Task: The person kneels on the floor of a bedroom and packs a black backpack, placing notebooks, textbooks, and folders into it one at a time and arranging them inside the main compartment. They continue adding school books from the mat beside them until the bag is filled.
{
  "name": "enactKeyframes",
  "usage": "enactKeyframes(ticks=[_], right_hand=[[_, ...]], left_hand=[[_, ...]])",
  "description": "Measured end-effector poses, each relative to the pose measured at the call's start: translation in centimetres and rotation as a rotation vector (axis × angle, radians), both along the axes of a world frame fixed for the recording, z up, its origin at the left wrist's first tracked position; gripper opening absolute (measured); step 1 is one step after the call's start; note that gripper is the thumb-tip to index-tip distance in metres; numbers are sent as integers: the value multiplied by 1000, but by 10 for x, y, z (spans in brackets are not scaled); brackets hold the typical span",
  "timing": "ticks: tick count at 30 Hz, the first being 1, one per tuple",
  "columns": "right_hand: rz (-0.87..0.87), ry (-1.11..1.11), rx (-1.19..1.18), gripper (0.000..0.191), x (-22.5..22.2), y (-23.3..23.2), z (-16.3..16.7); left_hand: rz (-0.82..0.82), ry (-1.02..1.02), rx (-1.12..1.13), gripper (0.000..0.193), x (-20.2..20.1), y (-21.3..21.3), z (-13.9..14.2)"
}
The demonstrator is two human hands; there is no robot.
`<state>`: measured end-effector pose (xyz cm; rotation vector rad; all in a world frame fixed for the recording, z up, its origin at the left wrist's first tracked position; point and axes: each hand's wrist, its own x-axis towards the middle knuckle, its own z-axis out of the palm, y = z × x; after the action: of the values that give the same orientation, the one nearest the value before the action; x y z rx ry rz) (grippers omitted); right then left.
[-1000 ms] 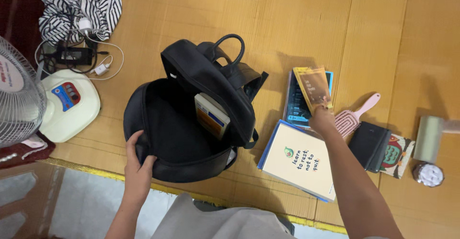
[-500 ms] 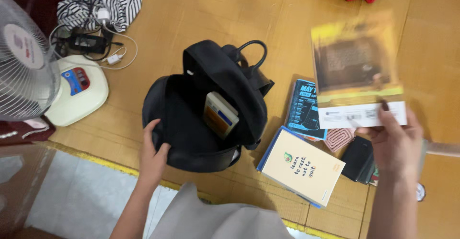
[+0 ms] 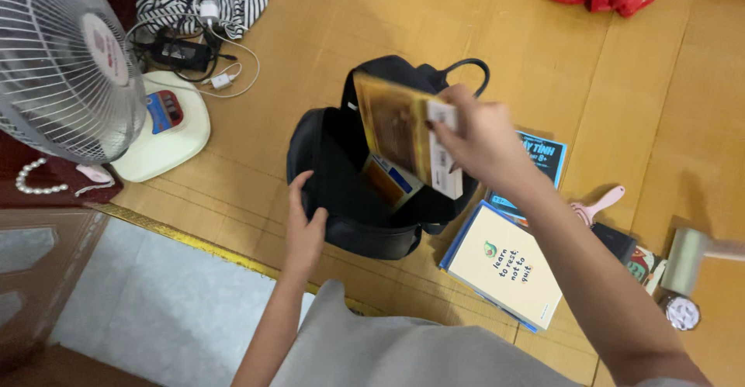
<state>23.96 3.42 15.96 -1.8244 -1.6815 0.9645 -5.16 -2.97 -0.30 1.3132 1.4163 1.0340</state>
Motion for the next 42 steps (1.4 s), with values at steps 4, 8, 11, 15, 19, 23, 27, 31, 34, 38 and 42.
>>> enactKeyframes(ticks=[4,8,11,15,19,23,27,31,34,38,42], right_hand=[[308,-356,71,26,-26,31,-57],[434,-465,-129,24,-43,49,-151],[514,-514,-103,25,-59,60,-220],[467,-564,-145,35,-78,59,-272],[246,-472,-119,36,-81,35,-280],[231,-643,-221,35,-67,6,-273],[255,-695,-191,26,-49,-16,-273],[167,-610,-150,28,-44,-23,-281],[151,-538,-100,26,-47,-20,-282],[279,-711,-112,21,-51,-13,-251],[345,-639,-71,29,-56,-24,-177]], left_hand=[[-9,20,29,70,-3,-1,0],[7,-21,-45,70,-3,-4,1],[-2,-36,0,70,-3,-6,3],[10,-18,-34,69,-4,-5,7],[30,0,-59,67,-4,-7,12],[38,-19,-116,67,-6,-8,12],[42,-20,-138,68,-9,-7,8],[-1,-43,-15,68,-13,-7,2],[-5,-46,-43,68,-14,-8,-1],[-2,-34,-31,69,-12,-7,0],[-14,-56,-53,69,-9,-5,2]])
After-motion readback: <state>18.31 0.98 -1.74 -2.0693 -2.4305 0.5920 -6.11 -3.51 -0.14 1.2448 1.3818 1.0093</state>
